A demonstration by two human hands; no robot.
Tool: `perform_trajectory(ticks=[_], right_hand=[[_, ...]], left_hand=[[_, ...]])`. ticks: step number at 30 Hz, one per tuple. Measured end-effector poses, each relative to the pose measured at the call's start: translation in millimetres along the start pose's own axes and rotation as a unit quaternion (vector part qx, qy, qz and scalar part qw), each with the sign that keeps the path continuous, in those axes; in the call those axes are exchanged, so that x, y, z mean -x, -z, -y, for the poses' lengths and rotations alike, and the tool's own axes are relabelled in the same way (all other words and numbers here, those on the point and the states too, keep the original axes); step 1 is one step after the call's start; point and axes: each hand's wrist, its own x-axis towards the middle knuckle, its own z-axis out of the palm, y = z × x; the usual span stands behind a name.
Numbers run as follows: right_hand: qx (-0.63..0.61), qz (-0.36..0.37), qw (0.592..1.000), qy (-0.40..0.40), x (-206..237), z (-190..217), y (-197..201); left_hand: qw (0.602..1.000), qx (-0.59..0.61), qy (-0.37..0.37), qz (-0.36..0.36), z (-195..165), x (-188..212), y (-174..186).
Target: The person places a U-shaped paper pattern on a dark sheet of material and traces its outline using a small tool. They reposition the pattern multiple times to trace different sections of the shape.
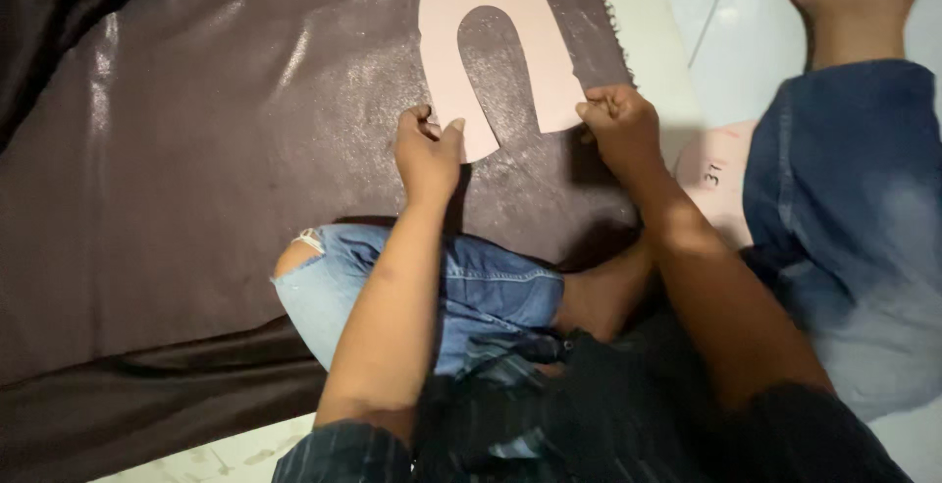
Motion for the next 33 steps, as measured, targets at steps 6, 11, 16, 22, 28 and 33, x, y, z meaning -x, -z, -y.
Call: perform_trajectory(ticks=[6,11,16,22,28,33], right_hand=[[0.016,-0.022,1.000,0.001,16.7,20.0,-4.6],[0.051,-0.010,0.998,-0.036,25.2,40.3,-1.3],[0.058,-0.018,0.998,-0.014,26.2,38.7,-3.4],[0.210,-0.049,0.968,0.130,23.8,25.2,-0.5],[0.186,-0.036,0.970,0.155,26.0,22.1,0.0],[0.194,-0.041,0.971,0.132,25.7,22.4,-1.6]], left_hand=[[0.995,-0.098,0.019,-0.033,-18.5,16.1,5.3],[0.992,-0.116,-0.020,-0.040,-22.1,24.0,6.8],[0.993,-0.105,-0.037,-0.034,-19.3,25.1,6.8],[0.991,-0.119,-0.049,-0.027,-18.8,26.4,7.1],[0.989,-0.136,-0.054,-0.026,-19.3,26.4,9.2],[0.987,-0.157,-0.036,-0.027,-18.6,24.8,10.2]])
